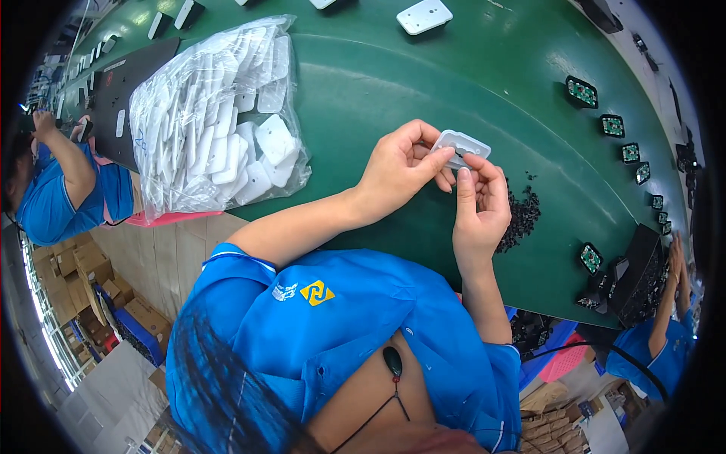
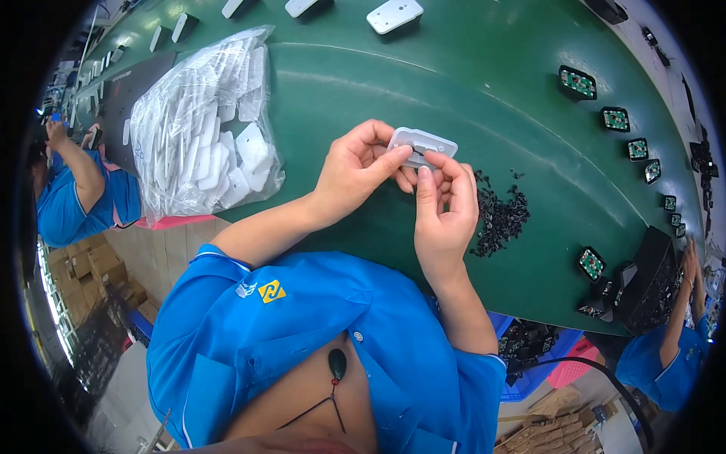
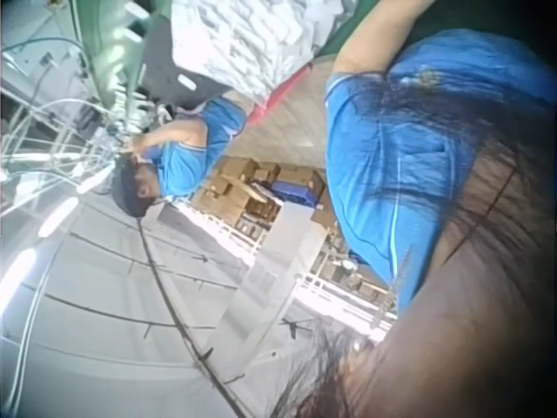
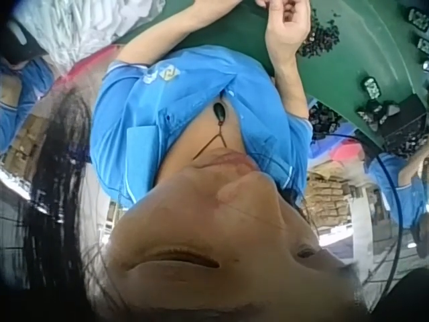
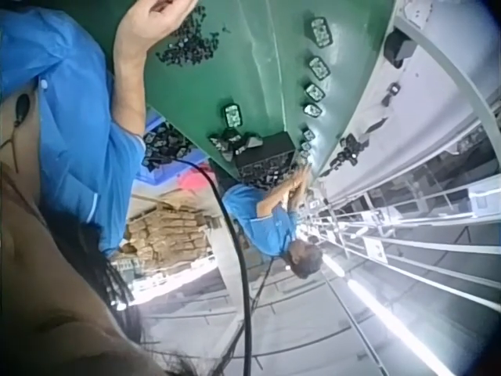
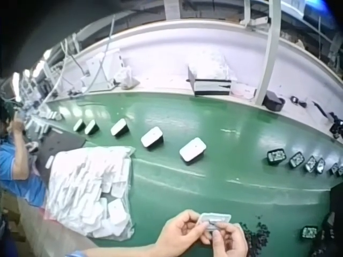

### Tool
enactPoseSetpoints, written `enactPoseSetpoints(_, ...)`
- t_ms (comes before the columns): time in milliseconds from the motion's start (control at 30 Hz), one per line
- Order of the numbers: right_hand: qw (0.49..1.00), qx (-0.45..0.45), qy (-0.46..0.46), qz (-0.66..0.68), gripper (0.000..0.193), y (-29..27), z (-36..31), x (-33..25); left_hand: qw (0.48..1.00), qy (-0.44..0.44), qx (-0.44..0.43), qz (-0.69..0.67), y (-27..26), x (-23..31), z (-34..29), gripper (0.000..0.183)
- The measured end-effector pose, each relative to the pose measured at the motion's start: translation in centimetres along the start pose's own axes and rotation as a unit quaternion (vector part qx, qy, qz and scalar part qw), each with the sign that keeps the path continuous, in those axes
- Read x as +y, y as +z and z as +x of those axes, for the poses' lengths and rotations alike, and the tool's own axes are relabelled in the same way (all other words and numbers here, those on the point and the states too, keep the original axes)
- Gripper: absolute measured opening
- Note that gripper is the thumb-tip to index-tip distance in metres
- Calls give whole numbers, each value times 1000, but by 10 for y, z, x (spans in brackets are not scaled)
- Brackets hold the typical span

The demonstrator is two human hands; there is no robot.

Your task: The person assembles small electronic parts by hand, placing pins and screws into plastic housings at a factory workbench.

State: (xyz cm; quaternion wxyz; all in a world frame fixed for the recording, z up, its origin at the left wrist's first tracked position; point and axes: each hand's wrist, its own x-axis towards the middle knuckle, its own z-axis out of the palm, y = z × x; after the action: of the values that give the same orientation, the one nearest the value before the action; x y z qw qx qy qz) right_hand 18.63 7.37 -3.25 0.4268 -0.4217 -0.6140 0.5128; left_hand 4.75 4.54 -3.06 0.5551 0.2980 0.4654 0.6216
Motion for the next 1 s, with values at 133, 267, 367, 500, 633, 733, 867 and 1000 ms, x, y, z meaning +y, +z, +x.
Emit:
enactPoseSetpoints(133, 999, 2, 26, 22, 13, 0, 0, -1, 1000, 1, 2, -3, 2, 1, 0, 13)
enactPoseSetpoints(267, 998, -1, -38, -48, 10, 0, 0, 0, 1000, -11, 7, 12, 1, 1, -1, 14)
enactPoseSetpoints(367, 981, 2, -118, -152, 13, -4, 1, -1, 1000, -20, 7, 17, 1, 2, -1, 14)
enactPoseSetpoints(500, 971, 26, -114, -208, 28, -13, 11, -19, 999, -21, -13, 21, 3, 4, -3, 14)
enactPoseSetpoints(633, 989, -84, -11, -121, 24, -25, 21, -11, 999, -13, -36, 33, 2, 4, -5, 13)
enactPoseSetpoints(733, 976, -170, 133, -2, 21, -31, 29, -14, 997, -32, -52, 43, -1, 4, -5, 13)
enactPoseSetpoints(867, 957, -226, 178, 43, 18, -41, 40, -22, 992, -70, -89, 48, -4, 10, -5, 14)
enactPoseSetpoints(1000, 958, -229, 171, 24, 17, -39, 40, -23, 988, -89, -104, 67, -5, 11, -2, 18)
